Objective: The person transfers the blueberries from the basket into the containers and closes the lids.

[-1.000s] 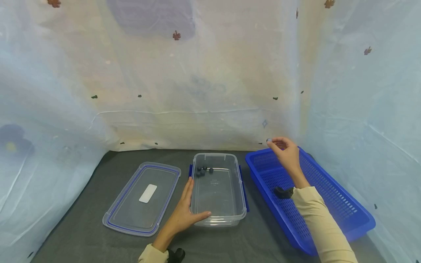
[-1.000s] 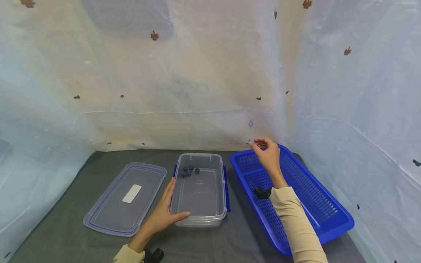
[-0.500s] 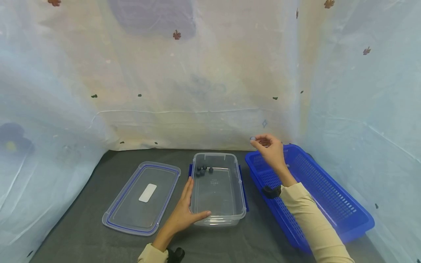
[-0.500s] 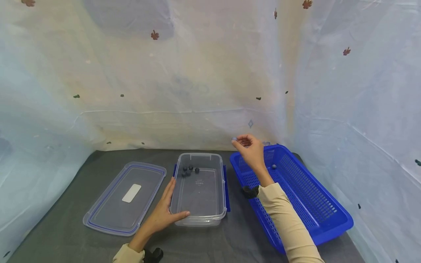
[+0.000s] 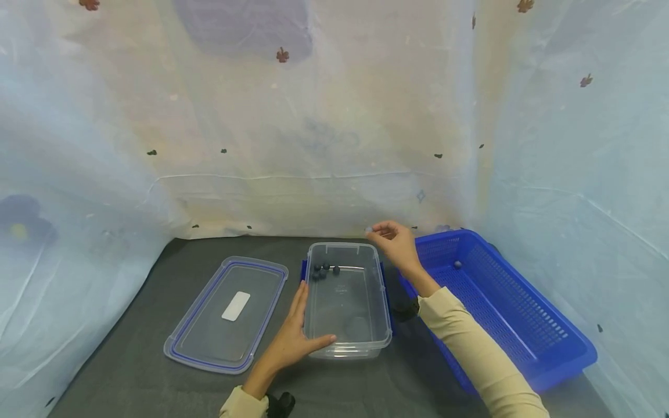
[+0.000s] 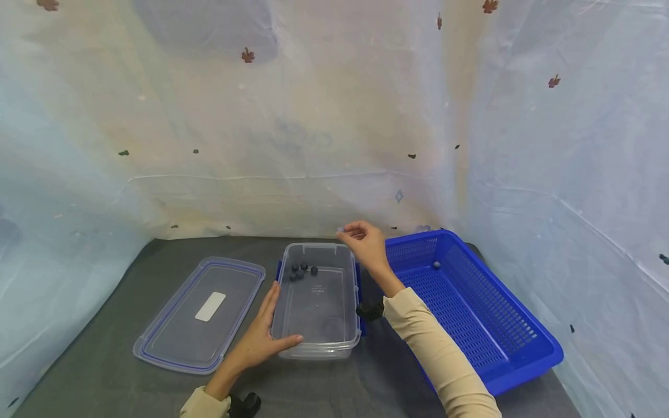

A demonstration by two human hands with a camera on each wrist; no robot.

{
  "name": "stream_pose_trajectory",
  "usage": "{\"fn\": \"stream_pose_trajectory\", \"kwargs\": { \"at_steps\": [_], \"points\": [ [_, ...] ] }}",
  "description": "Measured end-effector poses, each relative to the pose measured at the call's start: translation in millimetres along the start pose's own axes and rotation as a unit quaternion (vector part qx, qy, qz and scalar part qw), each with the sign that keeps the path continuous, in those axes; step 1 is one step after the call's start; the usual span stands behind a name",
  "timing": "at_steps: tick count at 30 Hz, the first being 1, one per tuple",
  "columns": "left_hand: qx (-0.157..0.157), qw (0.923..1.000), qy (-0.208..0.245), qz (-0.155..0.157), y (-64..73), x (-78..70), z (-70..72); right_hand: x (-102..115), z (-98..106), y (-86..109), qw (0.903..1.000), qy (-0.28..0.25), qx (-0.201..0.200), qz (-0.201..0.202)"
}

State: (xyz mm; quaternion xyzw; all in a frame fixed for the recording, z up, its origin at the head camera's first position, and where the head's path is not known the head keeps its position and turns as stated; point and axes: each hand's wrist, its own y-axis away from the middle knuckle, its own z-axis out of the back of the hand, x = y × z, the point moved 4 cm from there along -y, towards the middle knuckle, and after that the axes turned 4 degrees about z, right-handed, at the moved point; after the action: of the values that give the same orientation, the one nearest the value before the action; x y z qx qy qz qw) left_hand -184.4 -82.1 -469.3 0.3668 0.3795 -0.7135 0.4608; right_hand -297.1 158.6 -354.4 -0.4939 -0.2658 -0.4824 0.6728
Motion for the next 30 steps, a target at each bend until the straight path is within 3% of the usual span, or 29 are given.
{"fn": "stream_pose_trajectory", "kwargs": {
  "at_steps": [13, 22, 27, 30],
  "points": [
    [-0.032, 0.9993, 0.013, 0.017, -1.2, -4.0, -2.1, -10.2, -54.9, 9.7, 0.9984, -0.008, 0.035, -0.043],
    [-0.012, 0.9995, 0.021, 0.020, -0.3, -1.6, -2.4, -24.6, -85.3, 8.8, 0.9938, -0.025, 0.024, -0.105],
    [-0.008, 0.9994, 0.022, 0.026, -0.4, -1.5, -2.6, -28.2, -97.3, 8.5, 0.9932, -0.038, 0.026, -0.107],
    [-0.008, 0.9994, 0.020, 0.026, -0.3, -1.6, -2.0, -31.7, -102.6, 8.5, 0.9940, -0.011, 0.018, -0.107]
  ]
}}
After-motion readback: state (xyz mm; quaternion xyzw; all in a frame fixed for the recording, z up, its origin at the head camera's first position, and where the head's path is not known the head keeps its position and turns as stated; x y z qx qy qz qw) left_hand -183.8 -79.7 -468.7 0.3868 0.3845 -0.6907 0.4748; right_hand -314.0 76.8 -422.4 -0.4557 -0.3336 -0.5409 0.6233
